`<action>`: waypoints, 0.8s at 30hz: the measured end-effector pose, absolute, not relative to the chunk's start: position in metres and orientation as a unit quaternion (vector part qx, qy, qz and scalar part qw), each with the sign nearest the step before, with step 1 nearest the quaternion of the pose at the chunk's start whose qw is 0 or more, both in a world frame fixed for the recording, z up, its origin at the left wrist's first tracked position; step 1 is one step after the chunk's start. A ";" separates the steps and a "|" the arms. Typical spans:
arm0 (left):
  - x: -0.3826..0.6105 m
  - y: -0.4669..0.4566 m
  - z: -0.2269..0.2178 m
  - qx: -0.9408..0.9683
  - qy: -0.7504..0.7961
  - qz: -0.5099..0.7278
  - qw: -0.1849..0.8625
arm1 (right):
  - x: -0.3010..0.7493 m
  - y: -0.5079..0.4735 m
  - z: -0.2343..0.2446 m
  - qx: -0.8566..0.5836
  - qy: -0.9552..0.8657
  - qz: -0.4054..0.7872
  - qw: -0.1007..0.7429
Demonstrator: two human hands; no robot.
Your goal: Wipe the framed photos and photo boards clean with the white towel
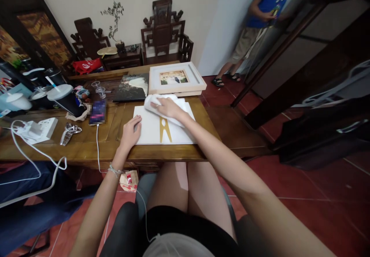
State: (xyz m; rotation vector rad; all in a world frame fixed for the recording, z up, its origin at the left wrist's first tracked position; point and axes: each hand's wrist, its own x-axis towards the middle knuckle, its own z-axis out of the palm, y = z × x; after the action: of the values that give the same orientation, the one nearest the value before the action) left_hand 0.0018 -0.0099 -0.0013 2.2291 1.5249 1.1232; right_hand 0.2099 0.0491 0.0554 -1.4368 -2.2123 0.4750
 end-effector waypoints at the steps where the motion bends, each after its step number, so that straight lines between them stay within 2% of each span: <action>1: 0.002 -0.010 -0.002 0.758 0.517 0.382 0.108 | 0.225 0.048 0.053 -0.533 -0.796 0.169 0.232; 4: 0.002 -0.010 -0.002 0.762 0.516 0.378 0.103 | 0.263 0.037 0.044 -0.552 -0.788 0.137 0.235; 9: 0.002 -0.010 -0.001 0.763 0.519 0.374 0.096 | 0.286 -0.027 0.035 -0.508 -0.840 0.071 0.179; 15: 0.004 -0.011 0.001 0.772 0.513 0.364 0.088 | 0.305 -0.111 0.048 -0.449 -0.848 0.207 0.191; 18: 0.003 -0.011 0.001 0.775 0.512 0.361 0.087 | 0.310 -0.098 0.052 -0.464 -0.827 0.239 0.212; 24: 0.002 -0.010 0.000 0.767 0.516 0.367 0.102 | 0.299 0.008 0.043 -0.503 -0.787 0.213 0.287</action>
State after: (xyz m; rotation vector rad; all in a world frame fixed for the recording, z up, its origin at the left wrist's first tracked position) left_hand 0.0020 -0.0102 -0.0002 2.2645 1.5240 1.0847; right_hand 0.2987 0.0084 0.0429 -1.3436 -2.1031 0.5680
